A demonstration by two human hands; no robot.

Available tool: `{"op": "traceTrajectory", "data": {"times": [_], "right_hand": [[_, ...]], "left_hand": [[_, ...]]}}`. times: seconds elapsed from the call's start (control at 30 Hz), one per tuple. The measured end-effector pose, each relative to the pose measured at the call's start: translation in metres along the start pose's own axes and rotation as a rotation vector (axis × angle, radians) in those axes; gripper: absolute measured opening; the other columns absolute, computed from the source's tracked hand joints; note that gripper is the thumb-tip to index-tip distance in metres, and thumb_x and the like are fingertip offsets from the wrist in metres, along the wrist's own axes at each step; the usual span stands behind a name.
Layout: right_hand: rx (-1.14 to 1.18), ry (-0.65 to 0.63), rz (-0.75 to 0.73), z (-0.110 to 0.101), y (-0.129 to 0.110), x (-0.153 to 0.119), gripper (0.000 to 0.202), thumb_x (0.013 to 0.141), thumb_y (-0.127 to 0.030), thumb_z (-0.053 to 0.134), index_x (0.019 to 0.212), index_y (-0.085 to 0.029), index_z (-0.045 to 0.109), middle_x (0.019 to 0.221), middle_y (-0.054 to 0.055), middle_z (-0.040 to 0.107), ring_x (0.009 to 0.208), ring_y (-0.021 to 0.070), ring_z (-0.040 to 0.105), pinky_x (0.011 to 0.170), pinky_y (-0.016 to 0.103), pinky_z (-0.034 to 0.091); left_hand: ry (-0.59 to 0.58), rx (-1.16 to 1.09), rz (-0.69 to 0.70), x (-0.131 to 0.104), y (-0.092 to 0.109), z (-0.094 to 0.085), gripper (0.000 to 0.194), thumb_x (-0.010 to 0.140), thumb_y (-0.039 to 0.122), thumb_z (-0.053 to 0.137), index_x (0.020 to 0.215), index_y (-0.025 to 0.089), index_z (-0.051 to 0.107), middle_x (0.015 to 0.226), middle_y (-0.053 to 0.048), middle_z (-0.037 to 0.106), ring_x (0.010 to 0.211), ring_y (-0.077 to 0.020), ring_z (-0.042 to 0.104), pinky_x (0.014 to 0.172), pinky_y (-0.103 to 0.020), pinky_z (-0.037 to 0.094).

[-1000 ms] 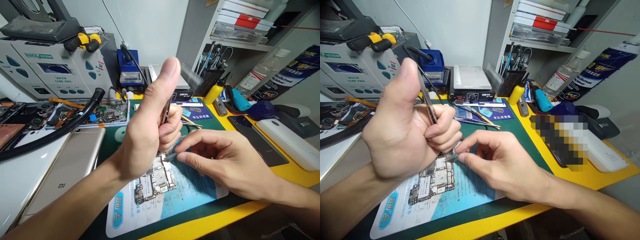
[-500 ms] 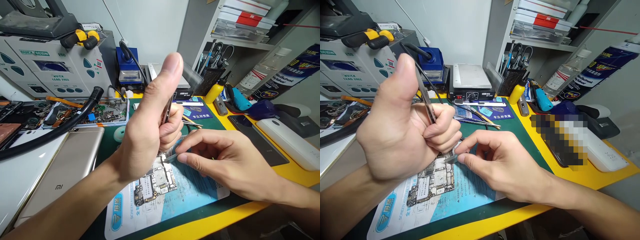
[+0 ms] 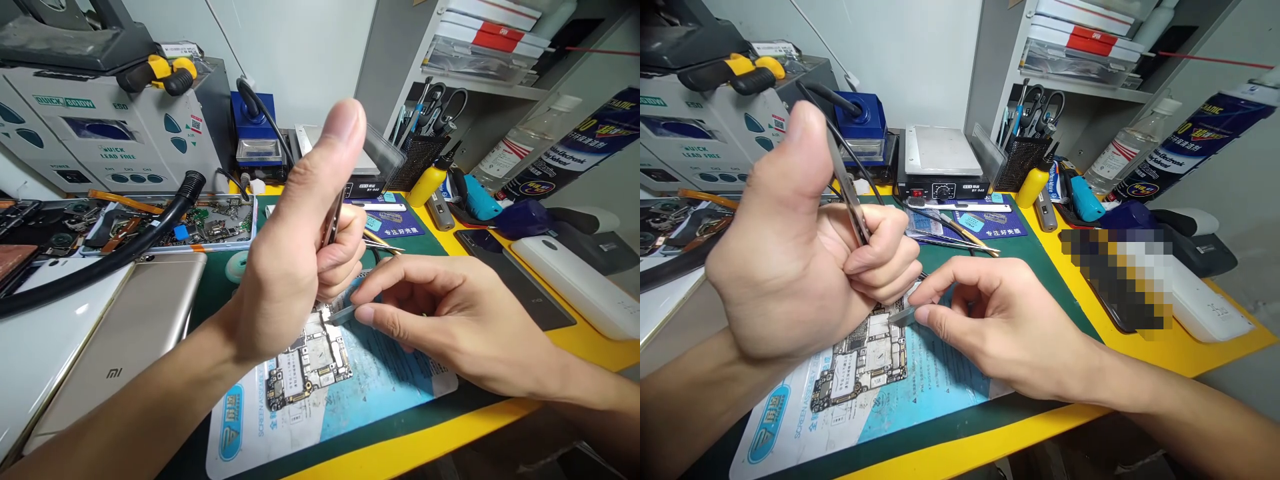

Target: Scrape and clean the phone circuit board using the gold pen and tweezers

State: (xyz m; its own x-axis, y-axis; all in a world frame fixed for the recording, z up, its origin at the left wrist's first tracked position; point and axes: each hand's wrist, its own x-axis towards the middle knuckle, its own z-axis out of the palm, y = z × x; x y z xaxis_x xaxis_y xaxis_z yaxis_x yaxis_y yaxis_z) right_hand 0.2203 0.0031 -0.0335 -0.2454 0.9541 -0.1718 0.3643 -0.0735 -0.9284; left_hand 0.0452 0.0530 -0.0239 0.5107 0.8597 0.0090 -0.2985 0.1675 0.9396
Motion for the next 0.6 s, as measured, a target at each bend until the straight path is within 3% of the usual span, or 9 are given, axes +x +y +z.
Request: {"op": "traceTrajectory", "data": {"times": [0.2, 0.6], "right_hand": [[0.009, -0.004, -0.005, -0.0004, 0.0003, 0.0001, 0.021, 0.088, -0.034, 0.083, 0.092, -0.013, 0.08, 0.056, -0.004, 0.051, 0.05, 0.0076, 0.037, 0.043, 0.021, 0.027], [0.014, -0.007, 0.003, -0.0002, -0.0004, 0.0003, 0.021, 0.086, -0.032, 0.086, 0.092, -0.013, 0.081, 0.058, -0.004, 0.054, 0.051, 0.0078, 0.038, 0.045, 0.022, 0.028]], "left_hand": [[-0.002, 0.0, 0.019, 0.0011, -0.0013, -0.001, 0.067, 0.102, 0.068, 0.036, 0.052, 0.023, 0.035, 0.049, 0.005, 0.02, 0.04, -0.006, 0.025, 0.043, -0.03, 0.021], [0.016, 0.038, -0.019, 0.0004, 0.0028, 0.003, 0.068, 0.101, 0.071, 0.03, 0.054, 0.023, 0.022, 0.048, 0.003, 0.018, 0.04, -0.0075, 0.025, 0.044, -0.033, 0.021]]}}
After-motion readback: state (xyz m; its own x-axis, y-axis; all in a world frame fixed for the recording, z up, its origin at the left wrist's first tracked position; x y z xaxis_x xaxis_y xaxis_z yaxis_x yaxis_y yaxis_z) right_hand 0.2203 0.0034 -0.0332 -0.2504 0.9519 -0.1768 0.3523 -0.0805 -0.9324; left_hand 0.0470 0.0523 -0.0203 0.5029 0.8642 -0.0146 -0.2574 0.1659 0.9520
